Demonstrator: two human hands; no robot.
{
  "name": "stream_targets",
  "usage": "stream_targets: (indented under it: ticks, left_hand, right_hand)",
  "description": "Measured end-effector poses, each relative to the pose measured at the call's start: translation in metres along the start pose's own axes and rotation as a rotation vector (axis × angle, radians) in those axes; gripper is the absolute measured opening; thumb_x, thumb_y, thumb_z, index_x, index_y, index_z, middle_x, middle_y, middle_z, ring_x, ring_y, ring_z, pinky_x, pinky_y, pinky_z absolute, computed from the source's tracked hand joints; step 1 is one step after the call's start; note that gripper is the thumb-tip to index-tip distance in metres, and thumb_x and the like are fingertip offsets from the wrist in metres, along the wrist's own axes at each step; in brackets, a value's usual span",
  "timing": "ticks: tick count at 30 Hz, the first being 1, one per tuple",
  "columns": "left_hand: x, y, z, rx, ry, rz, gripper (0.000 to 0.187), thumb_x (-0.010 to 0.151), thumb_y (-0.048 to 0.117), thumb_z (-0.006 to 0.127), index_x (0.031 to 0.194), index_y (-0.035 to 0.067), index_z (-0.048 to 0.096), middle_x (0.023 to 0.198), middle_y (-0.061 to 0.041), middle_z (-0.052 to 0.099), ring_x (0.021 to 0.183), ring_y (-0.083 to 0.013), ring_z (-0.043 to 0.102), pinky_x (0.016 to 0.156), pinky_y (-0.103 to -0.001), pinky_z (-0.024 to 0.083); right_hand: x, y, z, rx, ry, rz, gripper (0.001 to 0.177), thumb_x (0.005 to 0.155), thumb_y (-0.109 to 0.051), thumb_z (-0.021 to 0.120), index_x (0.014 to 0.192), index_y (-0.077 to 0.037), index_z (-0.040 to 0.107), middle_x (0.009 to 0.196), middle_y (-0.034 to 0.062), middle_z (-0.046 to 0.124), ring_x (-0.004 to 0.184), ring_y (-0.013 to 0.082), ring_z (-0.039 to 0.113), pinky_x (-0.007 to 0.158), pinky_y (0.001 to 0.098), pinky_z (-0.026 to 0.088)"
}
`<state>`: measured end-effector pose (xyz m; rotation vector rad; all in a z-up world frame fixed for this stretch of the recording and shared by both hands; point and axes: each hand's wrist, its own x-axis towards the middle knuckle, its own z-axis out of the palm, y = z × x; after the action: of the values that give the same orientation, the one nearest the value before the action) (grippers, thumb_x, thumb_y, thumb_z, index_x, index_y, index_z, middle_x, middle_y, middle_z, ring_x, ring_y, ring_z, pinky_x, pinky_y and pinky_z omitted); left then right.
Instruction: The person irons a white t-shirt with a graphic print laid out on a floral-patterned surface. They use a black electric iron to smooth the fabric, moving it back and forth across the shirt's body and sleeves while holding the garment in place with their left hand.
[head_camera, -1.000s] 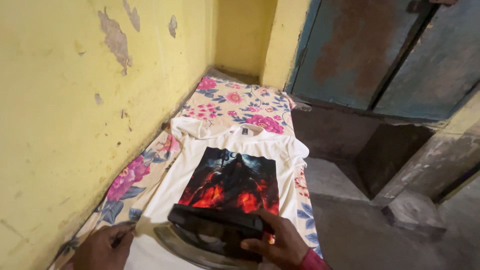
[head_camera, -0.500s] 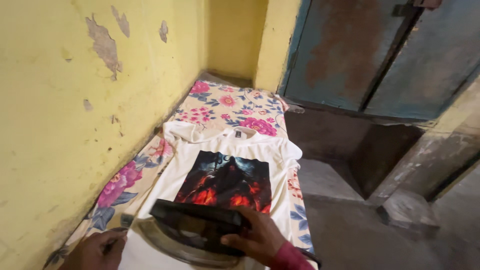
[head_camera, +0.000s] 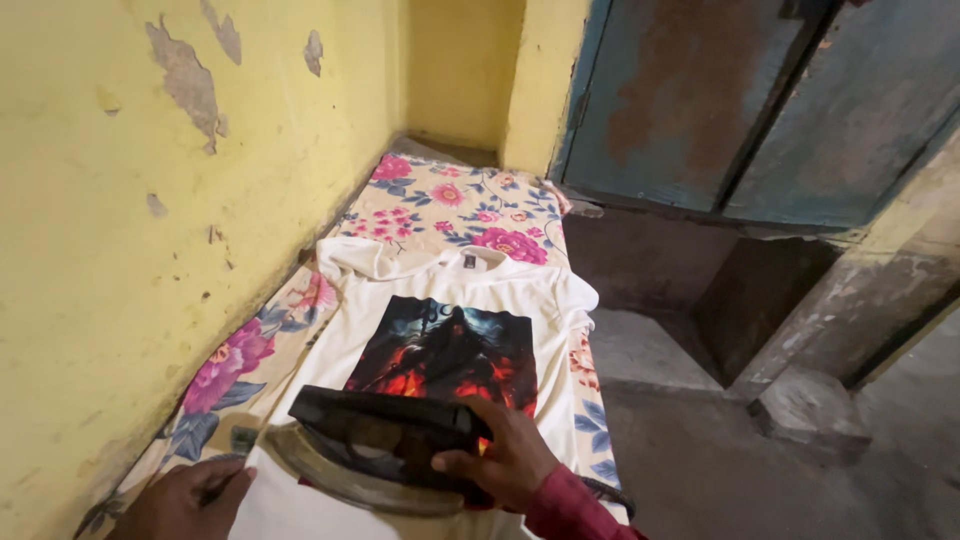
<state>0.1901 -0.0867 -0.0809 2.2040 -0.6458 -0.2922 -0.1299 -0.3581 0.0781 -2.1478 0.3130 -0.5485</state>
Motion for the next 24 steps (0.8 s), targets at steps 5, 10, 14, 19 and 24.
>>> stream_targets:
  ticks: [5, 10, 14, 19, 24]
  left_hand:
    - [0.023, -0.044, 0.019, 0.136, 0.092, -0.016, 0.035, 0.084, 0.032, 0.086, 0.108, 0.008, 0.085, 0.075, -0.011, 0.078, 0.065, -0.0147, 0.077, 0.067, -0.027, 0.061]
    - [0.051, -0.080, 0.029, 0.003, -0.043, -0.122, 0.033, 0.086, 0.027, 0.085, 0.108, 0.003, 0.083, 0.076, -0.012, 0.080, 0.069, -0.0139, 0.074, 0.072, -0.031, 0.059]
    - [0.057, -0.103, 0.039, -0.045, 0.030, -0.090, 0.035, 0.083, 0.026, 0.086, 0.108, 0.001, 0.081, 0.076, -0.011, 0.081, 0.067, -0.0137, 0.079, 0.074, -0.029, 0.060]
    - [0.052, -0.095, 0.045, -0.047, 0.036, -0.093, 0.033, 0.086, 0.027, 0.082, 0.108, 0.002, 0.084, 0.075, -0.015, 0.077, 0.068, -0.0182, 0.072, 0.068, -0.033, 0.061]
    - [0.031, -0.049, 0.016, 0.063, -0.082, -0.114, 0.036, 0.086, 0.033, 0.083, 0.109, 0.005, 0.082, 0.082, -0.013, 0.081, 0.075, -0.0173, 0.079, 0.077, -0.032, 0.063]
  right_hand:
    - [-0.019, -0.004, -0.026, 0.186, -0.105, 0.320, 0.054, 0.073, -0.029, 0.087, 0.119, -0.006, 0.068, 0.073, 0.0079, 0.069, 0.054, 0.0143, 0.064, 0.049, 0.0323, 0.051]
    - [-0.012, -0.017, -0.026, 0.127, -0.094, 0.310, 0.054, 0.073, -0.025, 0.087, 0.118, -0.006, 0.066, 0.077, 0.0082, 0.073, 0.054, 0.0151, 0.067, 0.048, 0.0313, 0.054]
    - [0.002, -0.017, -0.008, 0.072, -0.037, 0.368, 0.060, 0.072, -0.026, 0.087, 0.123, -0.005, 0.064, 0.077, 0.0121, 0.072, 0.051, 0.0222, 0.068, 0.045, 0.0356, 0.051]
    - [0.002, 0.009, -0.004, -0.096, 0.030, -0.108, 0.055, 0.081, -0.031, 0.090, 0.120, -0.001, 0.065, 0.089, 0.0130, 0.076, 0.077, 0.0219, 0.074, 0.063, 0.0346, 0.056]
    - [-0.017, 0.007, -0.020, 0.069, -0.052, 0.437, 0.072, 0.073, -0.034, 0.088, 0.136, -0.011, 0.062, 0.098, 0.0131, 0.079, 0.078, 0.0316, 0.078, 0.067, 0.0429, 0.062]
